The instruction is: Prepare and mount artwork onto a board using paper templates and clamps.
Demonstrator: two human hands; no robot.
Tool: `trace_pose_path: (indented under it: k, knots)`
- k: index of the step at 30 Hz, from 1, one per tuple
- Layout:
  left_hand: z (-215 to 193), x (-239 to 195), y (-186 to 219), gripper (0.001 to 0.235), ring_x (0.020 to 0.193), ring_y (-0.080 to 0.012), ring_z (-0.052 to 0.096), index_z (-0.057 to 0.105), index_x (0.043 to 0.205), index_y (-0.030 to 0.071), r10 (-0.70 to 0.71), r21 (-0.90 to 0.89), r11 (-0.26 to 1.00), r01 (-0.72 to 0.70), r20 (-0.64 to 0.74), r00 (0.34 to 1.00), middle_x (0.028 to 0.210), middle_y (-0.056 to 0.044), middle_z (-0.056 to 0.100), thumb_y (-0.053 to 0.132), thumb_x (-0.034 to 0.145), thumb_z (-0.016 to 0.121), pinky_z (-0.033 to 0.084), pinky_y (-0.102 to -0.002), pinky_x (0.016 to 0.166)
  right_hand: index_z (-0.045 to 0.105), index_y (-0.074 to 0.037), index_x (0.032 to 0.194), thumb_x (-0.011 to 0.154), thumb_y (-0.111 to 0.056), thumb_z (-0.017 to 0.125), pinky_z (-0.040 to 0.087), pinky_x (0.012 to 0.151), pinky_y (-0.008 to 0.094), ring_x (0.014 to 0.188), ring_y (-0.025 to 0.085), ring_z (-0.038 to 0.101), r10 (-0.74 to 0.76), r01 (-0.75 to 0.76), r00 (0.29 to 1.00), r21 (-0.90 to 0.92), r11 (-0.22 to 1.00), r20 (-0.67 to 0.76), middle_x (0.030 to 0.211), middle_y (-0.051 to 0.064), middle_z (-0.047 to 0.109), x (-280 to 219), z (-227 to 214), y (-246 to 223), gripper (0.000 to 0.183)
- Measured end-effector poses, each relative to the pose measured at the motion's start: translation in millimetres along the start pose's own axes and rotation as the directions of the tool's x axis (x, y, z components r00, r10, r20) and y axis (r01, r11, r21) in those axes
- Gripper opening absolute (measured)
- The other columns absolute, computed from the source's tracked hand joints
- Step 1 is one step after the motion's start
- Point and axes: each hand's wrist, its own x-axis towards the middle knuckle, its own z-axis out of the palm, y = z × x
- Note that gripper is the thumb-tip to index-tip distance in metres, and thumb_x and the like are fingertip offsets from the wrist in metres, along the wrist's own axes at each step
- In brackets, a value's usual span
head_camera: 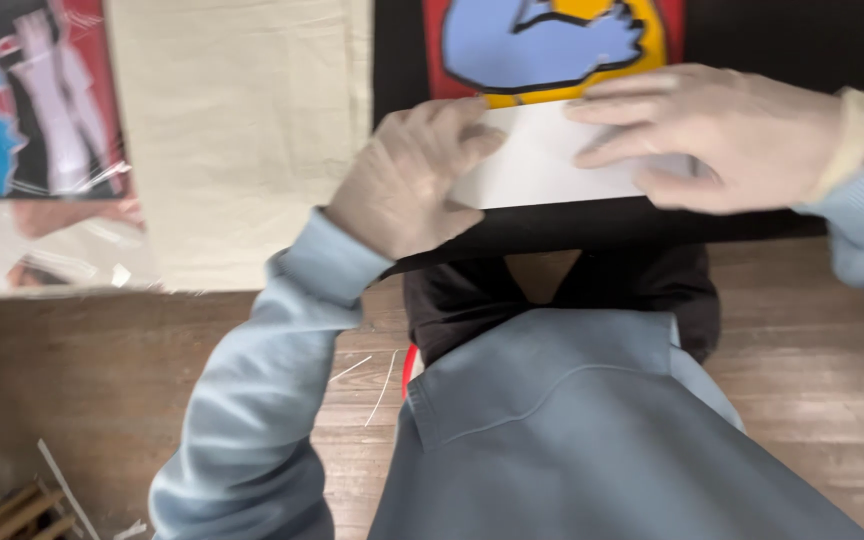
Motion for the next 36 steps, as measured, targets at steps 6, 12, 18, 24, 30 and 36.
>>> trace_pose_path:
  k: [6, 12, 18, 24, 30, 36]
  knots:
    - [-6, 7, 4, 0.071, 0.123, -0.0292, 0.055, 0.061, 0.136, 0.007, -0.032, -0.018, 0.999, 0.033, 0.061, 0.998, 0.141, -0.011, 0.053, 0.035, 0.075, 0.084, 0.048, -0.042, 0.098, 0.075, -0.018, 0.116, 0.081, -0.013, 0.062, 0.040, 0.109, 0.047, 0.138, 0.029, 0.048, 0.008, -0.008, 0.998, -0.015, 1.000, 0.066, 0.151, 0.007, 0.052, 6, -9, -6, 0.038]
    - [-7, 4, 6, 0.074, 0.125, -0.0278, 0.054, 0.060, 0.137, 0.008, -0.076, -0.051, 0.995, 0.080, 0.081, 0.994, 0.143, -0.009, 0.052, 0.034, 0.072, 0.085, 0.047, -0.041, 0.101, 0.077, -0.017, 0.112, 0.083, -0.015, 0.065, 0.041, 0.108, 0.047, 0.135, 0.029, 0.051, 0.015, -0.015, 0.999, 0.002, 1.000, 0.048, 0.149, 0.008, 0.055, 5, 0, -7, 0.031]
    - [-7, 2, 12, 0.074, 0.128, -0.0295, 0.052, 0.059, 0.137, 0.007, -0.089, -0.014, 0.996, 0.089, 0.042, 0.995, 0.145, -0.011, 0.051, 0.037, 0.075, 0.084, 0.046, -0.041, 0.103, 0.071, -0.011, 0.115, 0.071, -0.036, 0.082, 0.045, 0.107, 0.047, 0.135, 0.032, 0.052, -0.084, 0.081, 0.995, -0.066, 0.995, -0.053, 0.145, 0.014, 0.058, 5, 2, -19, 0.051]
    - [-7, -12, 55, 0.074, 0.121, -0.0316, 0.052, 0.060, 0.143, 0.006, -0.187, 0.091, 0.978, 0.190, -0.037, 0.982, 0.142, -0.011, 0.052, 0.038, 0.080, 0.083, 0.046, -0.042, 0.101, 0.063, -0.011, 0.121, 0.069, -0.033, 0.081, 0.044, 0.107, 0.051, 0.134, 0.035, 0.050, -0.130, 0.111, 0.982, -0.135, 0.985, -0.139, 0.144, 0.013, 0.054, 3, 14, -19, 0.060]
    - [47, -42, 126, 0.027, 0.096, -0.0172, 0.072, 0.069, 0.117, 0.008, -0.596, -0.873, 0.447, 0.194, -0.129, 0.793, 0.113, -0.005, 0.073, 0.012, 0.092, 0.080, 0.061, -0.029, 0.088, 0.056, -0.012, 0.123, 0.070, -0.037, 0.080, 0.044, 0.109, 0.052, 0.135, 0.035, 0.049, -0.114, 0.089, 0.982, -0.163, 0.983, -0.150, 0.146, 0.013, 0.051, 4, 19, -19, 0.063]
    - [79, -70, 123, 0.028, 0.091, -0.0166, 0.062, 0.069, 0.128, -0.007, -0.862, -0.964, -0.263, 0.041, 0.254, 0.440, 0.108, -0.011, 0.072, -0.001, 0.102, 0.075, 0.052, -0.029, 0.083, 0.056, -0.016, 0.128, 0.073, -0.046, 0.080, 0.045, 0.110, 0.050, 0.139, 0.033, 0.049, -0.075, 0.038, 0.986, -0.241, 0.970, -0.147, 0.149, 0.011, 0.051, -1, 25, -15, 0.067]
